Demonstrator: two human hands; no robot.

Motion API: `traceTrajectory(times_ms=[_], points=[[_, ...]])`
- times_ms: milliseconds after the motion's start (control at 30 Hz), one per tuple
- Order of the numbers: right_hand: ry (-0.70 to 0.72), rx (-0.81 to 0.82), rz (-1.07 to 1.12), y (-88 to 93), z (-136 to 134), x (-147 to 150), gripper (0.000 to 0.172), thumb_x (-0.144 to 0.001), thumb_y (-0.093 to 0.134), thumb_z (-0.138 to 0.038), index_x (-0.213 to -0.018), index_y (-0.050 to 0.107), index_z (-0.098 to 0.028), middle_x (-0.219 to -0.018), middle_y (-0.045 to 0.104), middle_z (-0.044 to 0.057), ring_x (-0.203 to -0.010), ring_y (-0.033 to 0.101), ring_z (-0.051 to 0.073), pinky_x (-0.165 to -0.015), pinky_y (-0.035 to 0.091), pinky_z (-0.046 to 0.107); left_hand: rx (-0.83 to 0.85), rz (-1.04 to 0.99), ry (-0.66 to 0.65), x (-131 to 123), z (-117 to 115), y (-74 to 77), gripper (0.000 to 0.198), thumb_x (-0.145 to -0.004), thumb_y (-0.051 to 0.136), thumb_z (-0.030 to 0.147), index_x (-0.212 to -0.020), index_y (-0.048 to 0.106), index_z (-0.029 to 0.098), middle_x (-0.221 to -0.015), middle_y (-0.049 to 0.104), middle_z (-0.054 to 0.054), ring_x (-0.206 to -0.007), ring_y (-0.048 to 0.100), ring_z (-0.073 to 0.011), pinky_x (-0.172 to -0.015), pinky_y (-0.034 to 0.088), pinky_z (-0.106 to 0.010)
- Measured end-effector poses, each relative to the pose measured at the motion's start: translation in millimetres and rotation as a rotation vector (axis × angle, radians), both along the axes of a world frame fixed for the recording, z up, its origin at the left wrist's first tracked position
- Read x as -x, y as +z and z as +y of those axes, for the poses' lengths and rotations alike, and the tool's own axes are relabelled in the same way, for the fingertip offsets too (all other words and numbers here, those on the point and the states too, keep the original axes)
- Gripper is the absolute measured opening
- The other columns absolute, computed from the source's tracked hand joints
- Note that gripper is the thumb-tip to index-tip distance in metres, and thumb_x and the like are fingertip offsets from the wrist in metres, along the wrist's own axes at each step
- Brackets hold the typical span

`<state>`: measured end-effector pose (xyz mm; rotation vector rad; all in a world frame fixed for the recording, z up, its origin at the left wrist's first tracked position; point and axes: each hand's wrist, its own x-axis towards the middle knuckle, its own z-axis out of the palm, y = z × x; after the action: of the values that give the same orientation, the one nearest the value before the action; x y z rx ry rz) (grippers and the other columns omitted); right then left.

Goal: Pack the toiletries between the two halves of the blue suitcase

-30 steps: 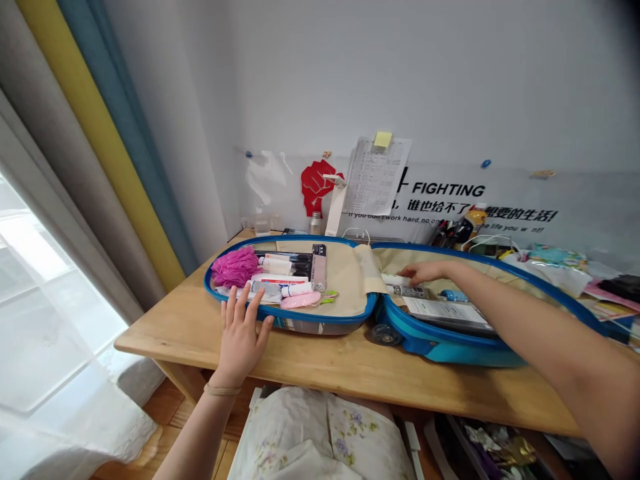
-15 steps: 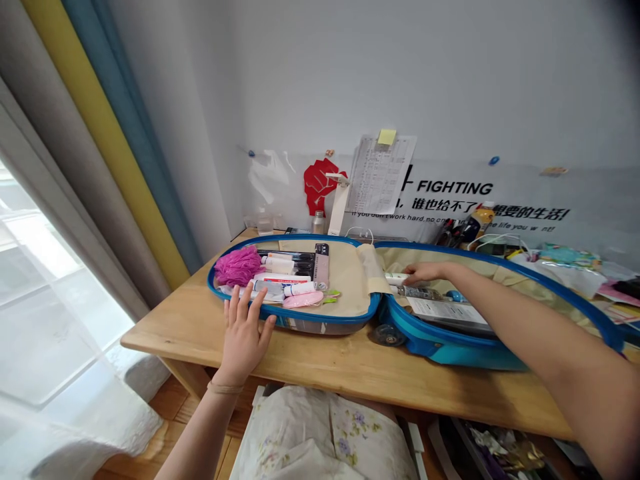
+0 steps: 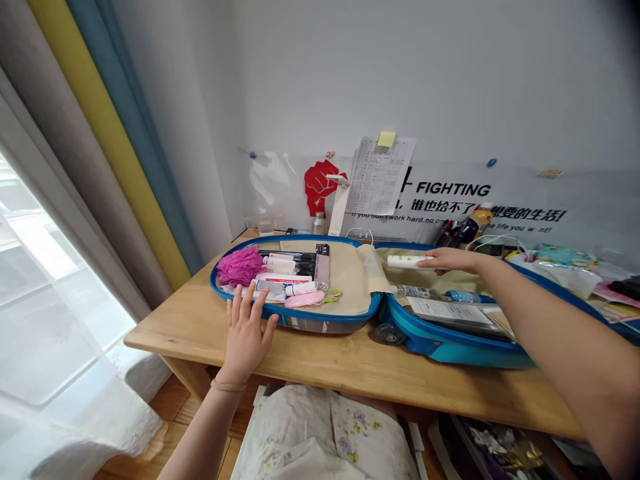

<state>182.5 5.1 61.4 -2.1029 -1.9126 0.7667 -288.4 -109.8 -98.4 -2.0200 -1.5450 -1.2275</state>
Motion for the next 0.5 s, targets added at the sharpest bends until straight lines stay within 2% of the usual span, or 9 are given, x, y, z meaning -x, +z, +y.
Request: traceTrajectory(times_ms=[133,200,267,367,500], points=[[-0.021,-0.159,0.036,24.2,-5,17,0.039,-0.095,0.040,-0.041,-0.111,0.063,-0.014,-0.094,0.062,0.012,-0.066,0.052,0.012,-0.071,0.051,0.028,0.010,-0.006,0.003,0,0,0.9,0.051,-0.099,0.045,0.035,-0.147,0.044,0.022,-0.156,0.039,-0.015,-0.152,0.018,-0.0340,-0.120,0.018,-0.061],[0.019,-0.223,0.039,34.0,-5,42,0.044,-0.097,0.033,-0.040,-0.123,0.059,-0.014,-0.103,0.064,0.013,-0.068,0.054,0.013,-0.074,0.051,0.030,0.012,-0.005,0.002,0,0,1.0,0.050,-0.099,0.045,0.036,-0.147,0.044,0.022,-0.156,0.039,-0.015,-0.152,0.018,-0.0343,-0.120,0.018,-0.061],[0.105,-0.263,0.020,38.2,-4,80,0.045,-0.097,0.036,-0.040,-0.130,0.056,-0.017,-0.112,0.066,0.012,-0.078,0.060,0.015,-0.079,0.052,0.032,0.007,-0.004,0.000,0,0,0.9,0.050,-0.099,0.045,0.035,-0.147,0.045,0.022,-0.156,0.038,-0.015,-0.152,0.019,-0.0345,-0.120,0.018,-0.061],[0.332,-0.295,-0.093,31.0,-2,151,0.043,-0.093,0.051,-0.038,-0.130,0.059,-0.018,-0.122,0.067,0.010,-0.099,0.065,0.022,-0.089,0.051,0.034,0.004,-0.005,-0.003,0,0,0.6,0.050,-0.099,0.045,0.035,-0.147,0.044,0.022,-0.157,0.037,-0.015,-0.152,0.018,-0.0343,-0.120,0.020,-0.061],[0.544,-0.296,-0.199,4.4,2,239,0.036,-0.089,0.060,-0.037,-0.121,0.065,-0.021,-0.125,0.069,0.007,-0.110,0.065,0.022,-0.095,0.049,0.030,0.008,0.001,-0.002,0,0,0.8,0.050,-0.099,0.045,0.036,-0.147,0.045,0.021,-0.156,0.038,-0.015,-0.152,0.017,-0.0340,-0.119,0.020,-0.061]])
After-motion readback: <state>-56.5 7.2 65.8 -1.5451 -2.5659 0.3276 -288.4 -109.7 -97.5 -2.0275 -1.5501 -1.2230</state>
